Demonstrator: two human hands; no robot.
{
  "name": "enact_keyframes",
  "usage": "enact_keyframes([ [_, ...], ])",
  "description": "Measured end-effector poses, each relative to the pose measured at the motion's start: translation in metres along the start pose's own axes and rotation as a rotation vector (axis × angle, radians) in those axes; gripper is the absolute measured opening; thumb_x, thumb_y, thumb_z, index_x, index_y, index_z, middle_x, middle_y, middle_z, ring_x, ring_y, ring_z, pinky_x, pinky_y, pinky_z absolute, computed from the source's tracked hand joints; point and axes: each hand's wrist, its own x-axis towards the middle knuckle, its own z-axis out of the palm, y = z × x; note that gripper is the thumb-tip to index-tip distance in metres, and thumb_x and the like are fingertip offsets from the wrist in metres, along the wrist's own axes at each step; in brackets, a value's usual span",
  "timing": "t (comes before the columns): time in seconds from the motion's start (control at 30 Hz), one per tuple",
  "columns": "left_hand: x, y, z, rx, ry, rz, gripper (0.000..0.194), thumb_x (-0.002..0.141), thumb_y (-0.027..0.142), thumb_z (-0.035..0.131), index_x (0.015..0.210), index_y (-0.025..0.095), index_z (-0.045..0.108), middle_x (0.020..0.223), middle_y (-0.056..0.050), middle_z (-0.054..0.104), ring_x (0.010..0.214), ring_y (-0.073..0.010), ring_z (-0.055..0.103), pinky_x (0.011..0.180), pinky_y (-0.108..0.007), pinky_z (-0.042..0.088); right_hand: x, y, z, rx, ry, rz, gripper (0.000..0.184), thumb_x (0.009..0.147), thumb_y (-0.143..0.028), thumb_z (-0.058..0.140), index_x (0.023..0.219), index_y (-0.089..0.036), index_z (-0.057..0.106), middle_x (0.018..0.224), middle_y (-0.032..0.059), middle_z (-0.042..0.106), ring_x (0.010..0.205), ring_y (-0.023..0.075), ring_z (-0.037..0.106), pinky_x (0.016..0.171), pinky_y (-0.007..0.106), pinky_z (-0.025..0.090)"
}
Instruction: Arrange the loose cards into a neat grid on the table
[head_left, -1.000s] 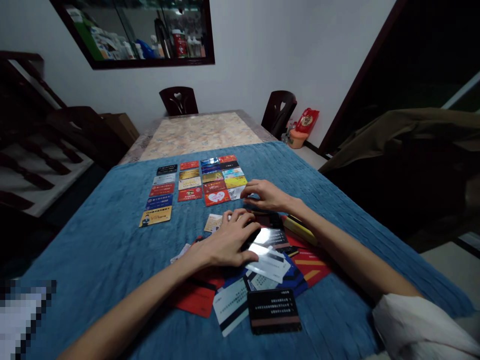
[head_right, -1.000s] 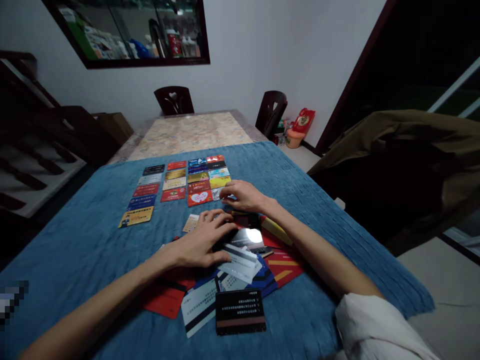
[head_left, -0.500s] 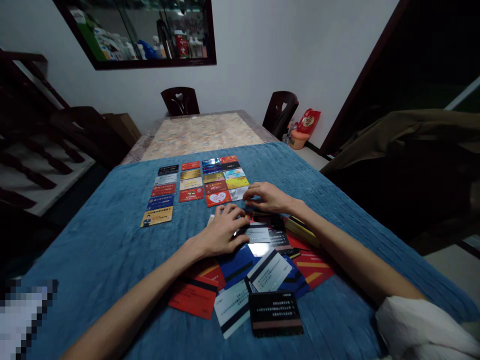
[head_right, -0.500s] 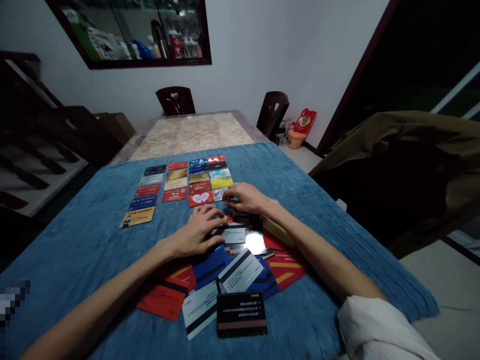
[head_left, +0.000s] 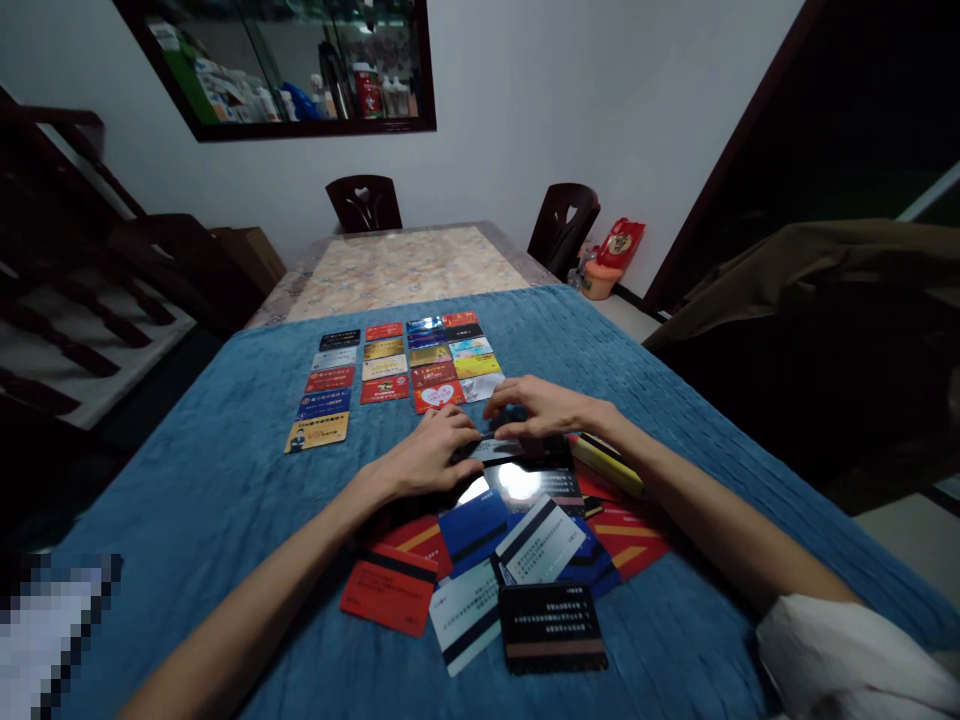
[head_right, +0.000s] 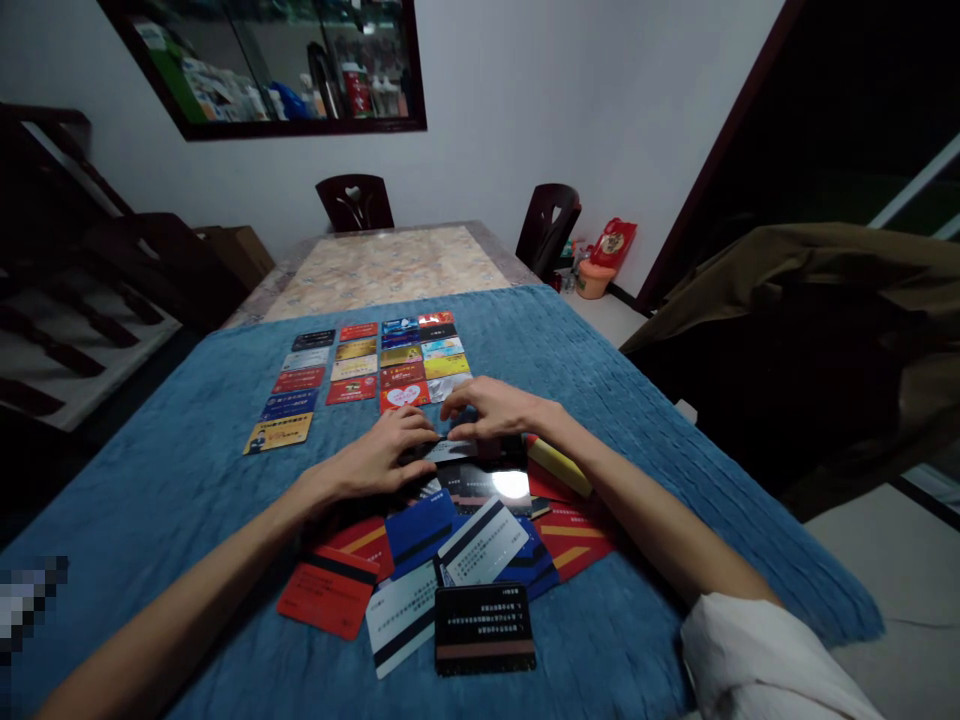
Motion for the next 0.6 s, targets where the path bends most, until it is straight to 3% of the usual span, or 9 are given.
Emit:
enact_keyframes([
  [0.2,0.002,-0.008,-0.006,-0.092,0.057,0.023,0.024,0.095,0.032,0.054,0.094,0.019,0.074,0.098,-0.008,0.072,0.101,-0.0222,0.061,0.093,-0.037,0.047,0.0,-0.006,-0.001,0.044,-0.054,-0.014,0.033,0.079,-0.038,0.075,0.105,-0.017,0.071,0.097,0.0056,0.07,0.087,0.0193,0.064,0.079,0.031,0.049],
  [0.47,0.001,-0.015,-0.011,-0.146,0.154,-0.054,0.03,0.096,0.026,0.049,0.079,0.018,0.072,0.084,-0.006,0.07,0.085,-0.0189,0.061,0.08,-0.034,0.049,0.002,-0.004,0.003,-0.013,-0.057,0.066,0.026,0.075,-0.012,0.068,0.099,-0.019,0.073,0.093,0.0041,0.072,0.084,0.0184,0.063,0.075,0.029,0.046],
  [0.6,0.0,-0.019,-0.009,-0.159,0.165,-0.119,0.021,0.09,0.016,0.052,0.09,0.018,0.074,0.089,-0.005,0.07,0.084,-0.0178,0.063,0.079,-0.032,0.05,0.002,-0.003,0.004,-0.002,-0.048,0.094,0.022,0.078,-0.009,0.063,0.095,-0.019,0.073,0.09,0.004,0.073,0.082,0.0171,0.064,0.072,0.027,0.045],
])
